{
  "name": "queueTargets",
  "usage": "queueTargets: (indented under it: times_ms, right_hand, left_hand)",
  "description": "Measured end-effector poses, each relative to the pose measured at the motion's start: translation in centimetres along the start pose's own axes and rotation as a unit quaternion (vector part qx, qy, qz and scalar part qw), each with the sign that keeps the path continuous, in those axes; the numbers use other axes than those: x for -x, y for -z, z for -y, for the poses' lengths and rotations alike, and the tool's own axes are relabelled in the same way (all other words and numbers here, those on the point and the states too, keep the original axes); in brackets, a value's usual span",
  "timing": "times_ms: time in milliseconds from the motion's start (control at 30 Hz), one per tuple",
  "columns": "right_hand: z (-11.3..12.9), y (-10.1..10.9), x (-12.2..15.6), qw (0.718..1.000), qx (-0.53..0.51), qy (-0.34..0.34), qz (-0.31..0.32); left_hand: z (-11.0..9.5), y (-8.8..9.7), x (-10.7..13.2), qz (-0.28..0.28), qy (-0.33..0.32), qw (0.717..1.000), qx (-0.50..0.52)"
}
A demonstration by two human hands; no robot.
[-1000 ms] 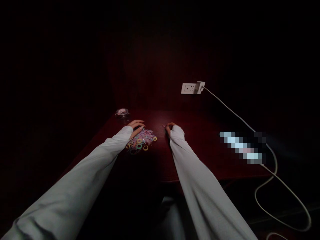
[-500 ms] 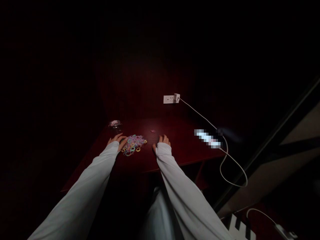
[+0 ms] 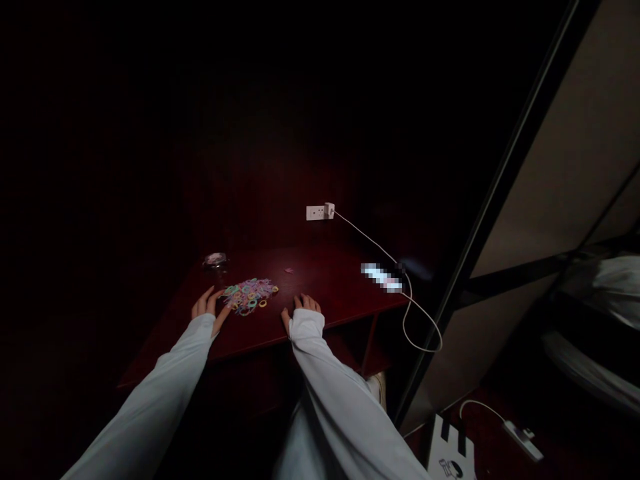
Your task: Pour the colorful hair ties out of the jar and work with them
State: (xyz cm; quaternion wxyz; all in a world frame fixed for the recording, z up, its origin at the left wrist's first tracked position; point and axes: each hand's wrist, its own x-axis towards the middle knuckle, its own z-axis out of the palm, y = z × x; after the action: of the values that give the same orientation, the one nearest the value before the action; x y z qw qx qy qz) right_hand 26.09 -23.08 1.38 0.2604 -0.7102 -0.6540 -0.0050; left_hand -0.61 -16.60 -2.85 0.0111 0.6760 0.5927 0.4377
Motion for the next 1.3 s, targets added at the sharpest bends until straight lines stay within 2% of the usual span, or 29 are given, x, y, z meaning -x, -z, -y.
queueTargets:
  times_ms: [133, 333, 667, 900, 1133, 1233, 1300]
  right_hand:
    - [0.0, 0.1, 0.0, 1.0, 0.003, 0.001, 0.0]
    - [0.4, 0.3, -0.1, 1.0, -0.006, -0.019, 0.007]
    - [0.2, 0.3, -0.3, 1.0, -0.018, -0.008, 0.022]
    - [0.0, 0.3, -0.2, 0.997, -0.026, 0.02, 0.073]
    - [-0.3, 0.1, -1.4, 0.988, -0.04, 0.041, 0.145]
    - [-0.8, -0.4, -1.7, 0.987, -0.04, 0.051, 0.146]
    - [-1.3, -1.1, -1.6, 0.988, -0.048, 0.075, 0.123]
  left_hand:
    - [-0.3, 0.4, 0.1, -0.005, 0.025, 1.0, 0.014]
    - [-0.9, 1.0, 1.1, 0.034, 0.006, 0.999, -0.001]
    - [-0.6, 1.5, 2.4, 0.021, 0.005, 0.999, -0.026]
    - [-1.0, 1.4, 2.9, -0.014, -0.019, 0.997, -0.067]
    - [-2.6, 2.7, 3.0, -0.07, -0.03, 0.99, -0.116]
    - [-3.1, 3.3, 2.9, -0.078, -0.035, 0.987, -0.138]
    - [-2.9, 3.5, 2.8, -0.075, -0.04, 0.986, -0.146]
